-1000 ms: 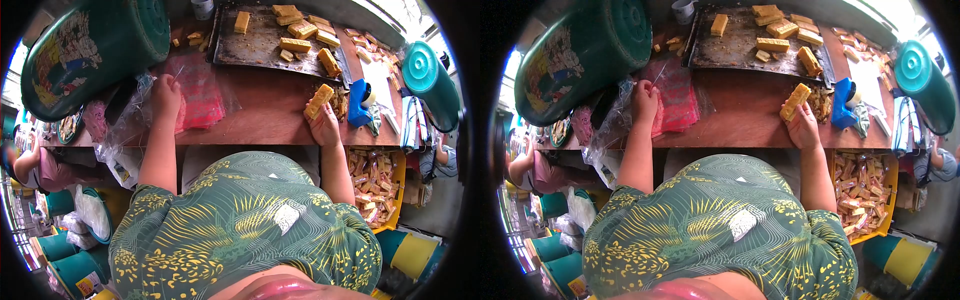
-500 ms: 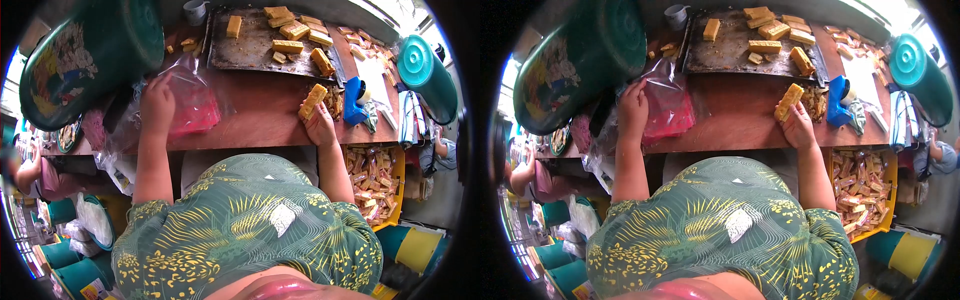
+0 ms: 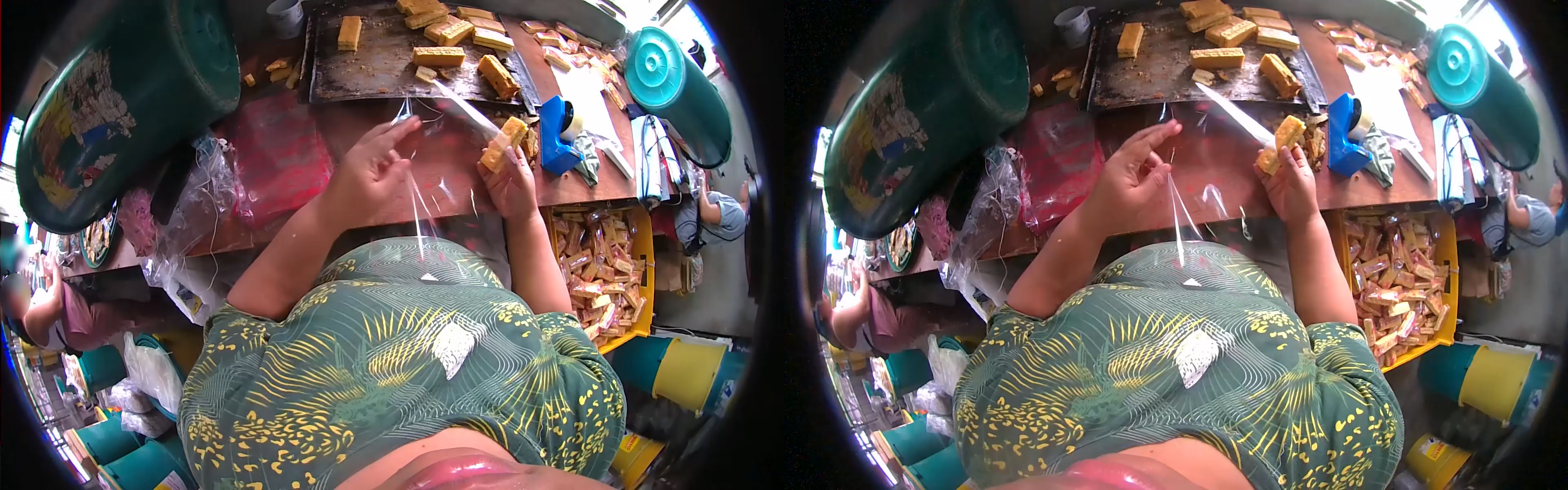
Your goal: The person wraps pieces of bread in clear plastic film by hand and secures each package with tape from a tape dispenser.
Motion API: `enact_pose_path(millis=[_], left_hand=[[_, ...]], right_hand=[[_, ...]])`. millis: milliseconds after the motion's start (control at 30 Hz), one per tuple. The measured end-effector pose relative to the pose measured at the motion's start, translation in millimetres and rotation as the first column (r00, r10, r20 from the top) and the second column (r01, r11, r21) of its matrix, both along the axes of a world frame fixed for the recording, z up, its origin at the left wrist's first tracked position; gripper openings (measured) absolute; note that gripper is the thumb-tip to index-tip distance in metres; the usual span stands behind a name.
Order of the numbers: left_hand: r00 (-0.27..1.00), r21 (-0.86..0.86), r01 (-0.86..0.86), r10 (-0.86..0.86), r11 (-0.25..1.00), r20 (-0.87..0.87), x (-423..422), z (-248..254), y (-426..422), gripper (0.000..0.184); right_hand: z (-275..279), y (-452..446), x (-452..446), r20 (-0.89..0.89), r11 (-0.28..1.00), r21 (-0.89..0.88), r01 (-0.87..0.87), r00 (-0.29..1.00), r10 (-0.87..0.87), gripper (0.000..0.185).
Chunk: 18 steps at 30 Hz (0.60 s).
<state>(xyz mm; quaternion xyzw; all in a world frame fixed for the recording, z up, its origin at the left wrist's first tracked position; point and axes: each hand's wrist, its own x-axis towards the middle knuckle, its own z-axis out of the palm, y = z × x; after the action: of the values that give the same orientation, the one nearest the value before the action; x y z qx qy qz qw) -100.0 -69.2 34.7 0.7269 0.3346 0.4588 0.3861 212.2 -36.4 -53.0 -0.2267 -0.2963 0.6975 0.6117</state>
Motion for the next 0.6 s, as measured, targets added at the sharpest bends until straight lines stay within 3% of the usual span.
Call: enact_pose_path(millis=[33, 100, 233, 333, 500, 567, 600], left_hand=[[0.993, -0.081, -0.064, 0.055, 0.995, -0.104, -7.9, -22.8, 4.4, 0.059], [0.968, -0.049, -0.119, 0.105, 0.992, -0.23, -24.6, -65.5, 7.7, 0.061], [0.958, -0.168, -0.112, 0.062, 0.979, -0.28, -32.0, -63.4, 1.3, 0.069], [0.905, 0.127, -0.114, 0.156, 0.985, -0.397, -32.5, -73.2, 6.9, 0.076], [0.842, 0.171, -0.129, 0.199, 0.977, -0.502, -33.4, -73.0, 5.0, 0.091], [0.801, 0.153, -0.14, 0.203, 0.978, -0.563, -36.9, -69.4, 3.8, 0.095], [0.758, 0.125, -0.159, 0.202, 0.979, -0.621, -38.6, -62.3, 0.4, 0.096]], right_hand=[[-0.2, -1.3, 4.4, 0.027, 1.0, 0.007, 0.015, 1.0, -0.015, 0.029], [6.9, -2.4, 9.0, 0.042, 0.999, 0.026, 0.048, 0.998, -0.049, 0.031], [32.9, -2.4, 8.8, 0.071, 0.996, 0.066, 0.064, 0.995, -0.068, 0.031], [52.7, -4.5, -15.4, 0.111, 0.997, 0.068, -0.044, 0.993, 0.036, 0.032], [27.5, -9.6, -77.7, 0.17, 0.933, -0.011, -0.36, 0.919, 0.356, 0.038], [6.8, -7.7, -87.5, 0.257, 0.932, -0.081, -0.353, 0.896, 0.362, 0.037], [10.6, -8.4, -89.0, 0.155, 0.933, -0.133, -0.335, 0.922, 0.354, 0.037]])
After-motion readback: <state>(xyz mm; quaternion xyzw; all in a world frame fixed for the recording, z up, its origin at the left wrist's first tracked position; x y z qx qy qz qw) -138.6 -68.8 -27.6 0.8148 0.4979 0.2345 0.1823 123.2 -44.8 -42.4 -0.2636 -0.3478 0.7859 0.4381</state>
